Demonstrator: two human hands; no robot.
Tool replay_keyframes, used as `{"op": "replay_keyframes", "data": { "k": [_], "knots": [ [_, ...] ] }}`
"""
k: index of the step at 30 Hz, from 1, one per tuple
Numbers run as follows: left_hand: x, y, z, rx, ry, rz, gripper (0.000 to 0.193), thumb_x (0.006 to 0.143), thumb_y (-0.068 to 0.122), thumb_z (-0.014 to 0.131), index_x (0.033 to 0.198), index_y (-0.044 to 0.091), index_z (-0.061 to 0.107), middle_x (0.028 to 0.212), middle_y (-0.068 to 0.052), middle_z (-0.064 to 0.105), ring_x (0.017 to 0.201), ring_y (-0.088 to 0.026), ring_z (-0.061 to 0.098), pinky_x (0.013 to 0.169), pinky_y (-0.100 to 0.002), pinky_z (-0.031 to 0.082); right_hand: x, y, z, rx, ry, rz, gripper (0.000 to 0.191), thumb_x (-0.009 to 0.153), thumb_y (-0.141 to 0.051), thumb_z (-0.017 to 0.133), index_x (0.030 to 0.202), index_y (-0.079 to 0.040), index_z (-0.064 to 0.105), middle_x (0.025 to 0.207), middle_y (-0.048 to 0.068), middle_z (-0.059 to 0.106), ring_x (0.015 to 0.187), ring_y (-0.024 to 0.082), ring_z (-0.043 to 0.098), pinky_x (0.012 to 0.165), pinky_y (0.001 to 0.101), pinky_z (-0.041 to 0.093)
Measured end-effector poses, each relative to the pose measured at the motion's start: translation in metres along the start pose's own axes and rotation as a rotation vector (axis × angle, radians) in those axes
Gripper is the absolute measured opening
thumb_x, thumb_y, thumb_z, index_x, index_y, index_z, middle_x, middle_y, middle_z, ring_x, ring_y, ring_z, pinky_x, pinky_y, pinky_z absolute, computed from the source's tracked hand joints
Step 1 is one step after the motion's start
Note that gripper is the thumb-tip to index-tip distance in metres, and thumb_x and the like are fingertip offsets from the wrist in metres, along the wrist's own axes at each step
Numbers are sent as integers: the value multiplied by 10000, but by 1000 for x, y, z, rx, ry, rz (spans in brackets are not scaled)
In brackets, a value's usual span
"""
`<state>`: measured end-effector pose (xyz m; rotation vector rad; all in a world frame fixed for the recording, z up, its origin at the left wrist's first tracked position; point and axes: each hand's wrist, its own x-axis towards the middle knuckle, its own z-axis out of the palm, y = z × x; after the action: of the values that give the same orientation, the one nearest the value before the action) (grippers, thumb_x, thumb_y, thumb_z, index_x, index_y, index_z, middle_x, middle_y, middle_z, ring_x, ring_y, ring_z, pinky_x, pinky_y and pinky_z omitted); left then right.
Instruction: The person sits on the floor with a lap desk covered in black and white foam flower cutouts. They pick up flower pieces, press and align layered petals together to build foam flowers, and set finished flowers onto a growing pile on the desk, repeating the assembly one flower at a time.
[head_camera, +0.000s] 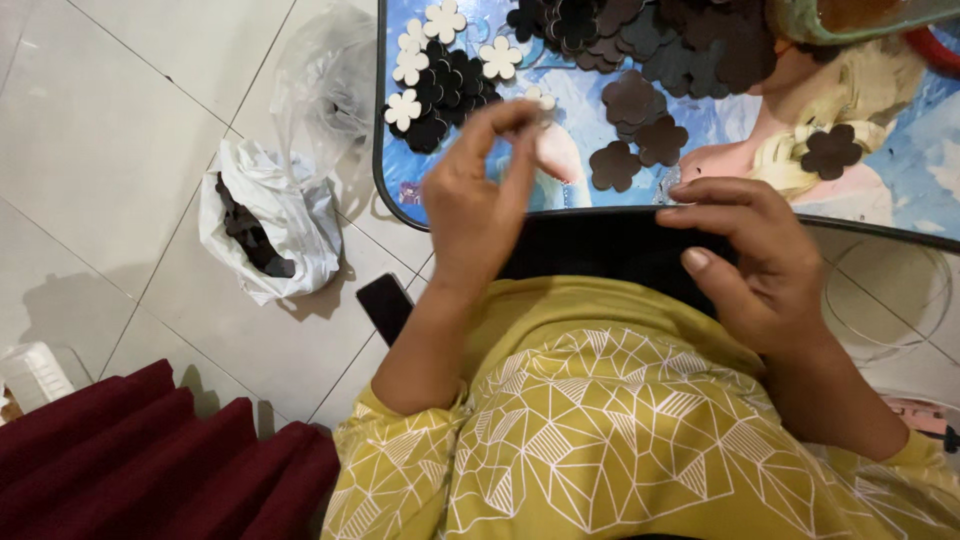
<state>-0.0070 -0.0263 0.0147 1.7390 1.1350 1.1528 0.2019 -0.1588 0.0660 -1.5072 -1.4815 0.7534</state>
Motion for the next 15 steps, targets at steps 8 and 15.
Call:
{"op": "replay_keyframes", "data": {
  "k": [8, 15],
  "knots": [
    [-41, 36, 13, -660, -373, -499, 453, 1061, 2, 617, 1511, 47, 585, 1075, 17, 694, 867, 13, 532, 743, -157, 457, -12, 7, 12, -232, 49, -202, 313, 957, 93, 635, 1206, -64, 741, 1296, 124, 627, 1043, 206, 622, 922, 307, 525],
    [-45, 42, 10, -587, -437, -422, 510, 1061, -17, 588, 1560, 61, 515, 1173, -19, 734, 943, 13, 566, 852, -171, 520, -10, 4, 14, -382, 44, -265, 311, 943, 86, 681, 1199, -75, 755, 1270, 112, 626, 1035, 239, 591, 952, 344, 492]
  ]
}}
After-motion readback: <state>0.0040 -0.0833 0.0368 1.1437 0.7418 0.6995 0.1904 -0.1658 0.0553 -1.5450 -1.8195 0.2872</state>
